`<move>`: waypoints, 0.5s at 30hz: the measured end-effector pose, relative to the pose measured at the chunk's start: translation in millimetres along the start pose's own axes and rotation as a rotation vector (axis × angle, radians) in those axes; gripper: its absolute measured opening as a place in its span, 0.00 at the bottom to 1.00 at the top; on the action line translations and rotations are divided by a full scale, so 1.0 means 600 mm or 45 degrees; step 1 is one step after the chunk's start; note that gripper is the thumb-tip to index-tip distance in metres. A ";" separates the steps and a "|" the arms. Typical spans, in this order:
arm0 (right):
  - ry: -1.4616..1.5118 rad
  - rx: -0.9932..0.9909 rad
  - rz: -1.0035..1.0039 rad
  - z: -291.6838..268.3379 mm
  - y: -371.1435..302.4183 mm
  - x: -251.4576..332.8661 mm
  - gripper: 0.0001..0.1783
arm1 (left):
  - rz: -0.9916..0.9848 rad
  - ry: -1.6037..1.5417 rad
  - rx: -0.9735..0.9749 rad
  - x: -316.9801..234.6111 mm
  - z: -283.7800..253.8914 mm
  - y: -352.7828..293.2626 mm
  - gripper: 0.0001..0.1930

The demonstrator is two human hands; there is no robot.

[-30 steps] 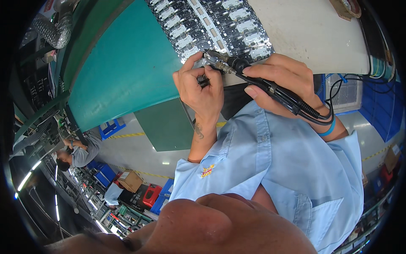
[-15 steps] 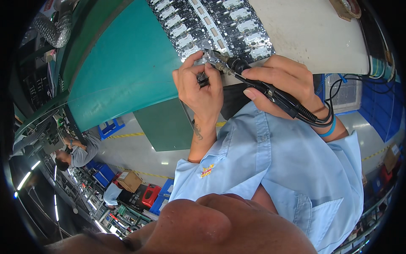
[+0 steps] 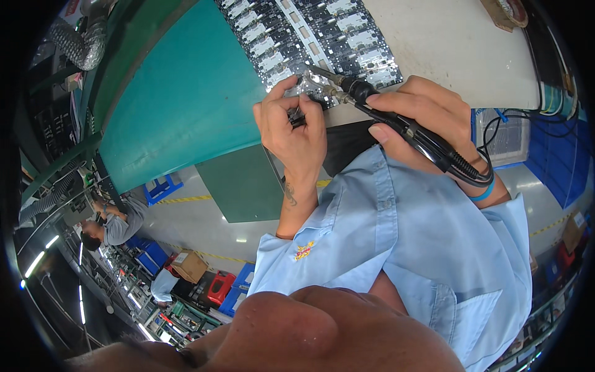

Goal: The person positions a circuit board panel on the workstation and solders components on it using a soldering iron and solder wire.

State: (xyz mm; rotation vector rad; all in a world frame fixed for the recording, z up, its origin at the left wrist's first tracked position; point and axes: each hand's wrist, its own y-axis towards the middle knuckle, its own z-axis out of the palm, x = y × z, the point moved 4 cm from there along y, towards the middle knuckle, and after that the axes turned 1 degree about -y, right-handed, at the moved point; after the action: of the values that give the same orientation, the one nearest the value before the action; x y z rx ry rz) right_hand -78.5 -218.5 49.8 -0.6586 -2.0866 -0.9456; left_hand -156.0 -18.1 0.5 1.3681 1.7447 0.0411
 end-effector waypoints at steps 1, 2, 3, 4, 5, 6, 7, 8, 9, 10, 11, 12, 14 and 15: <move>-0.003 -0.004 0.001 -0.001 -0.001 0.000 0.16 | 0.004 -0.003 0.002 -0.001 0.000 0.000 0.10; 0.001 -0.013 0.005 -0.002 0.000 -0.001 0.17 | -0.015 -0.009 -0.007 -0.002 -0.003 0.001 0.09; 0.006 -0.022 0.009 -0.002 0.001 -0.003 0.17 | -0.034 -0.014 -0.015 -0.003 -0.006 0.001 0.09; 0.011 -0.032 0.012 -0.003 0.002 -0.004 0.18 | -0.052 -0.019 -0.023 -0.004 -0.009 0.003 0.09; 0.016 -0.042 0.016 -0.003 0.004 -0.006 0.19 | -0.070 -0.024 -0.032 -0.003 -0.011 0.005 0.09; 0.018 -0.045 0.017 -0.003 0.006 -0.005 0.19 | -0.068 -0.023 -0.029 -0.003 -0.014 0.008 0.09; 0.022 -0.046 0.027 -0.005 0.009 -0.005 0.19 | -0.100 -0.043 -0.006 0.000 -0.016 0.012 0.09; 0.026 -0.048 0.037 -0.007 0.013 -0.004 0.18 | -0.131 -0.065 0.017 0.004 -0.018 0.017 0.09; 0.029 -0.051 0.047 -0.008 0.016 -0.003 0.18 | -0.161 -0.087 0.041 0.007 -0.019 0.022 0.09; 0.031 -0.054 0.058 -0.009 0.018 -0.003 0.18 | -0.192 -0.111 0.065 0.009 -0.018 0.025 0.09; 0.032 -0.058 0.060 -0.007 0.020 -0.005 0.18 | -0.189 -0.110 0.068 0.009 -0.018 0.028 0.09; 0.042 -0.068 0.057 -0.004 0.022 -0.006 0.18 | -0.203 -0.102 0.073 0.009 -0.017 0.030 0.09; 0.059 -0.088 0.053 0.001 0.024 -0.010 0.18 | -0.231 -0.088 0.082 0.011 -0.013 0.034 0.09; 0.067 -0.097 0.051 0.003 0.024 -0.010 0.18 | -0.246 -0.081 0.086 0.013 -0.012 0.035 0.08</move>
State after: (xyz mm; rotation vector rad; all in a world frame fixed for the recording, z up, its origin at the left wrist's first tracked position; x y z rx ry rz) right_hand -65.6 -209.6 50.1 -0.7045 -1.9924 -1.0137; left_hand -144.3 -0.4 10.9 1.2289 1.8309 -0.1678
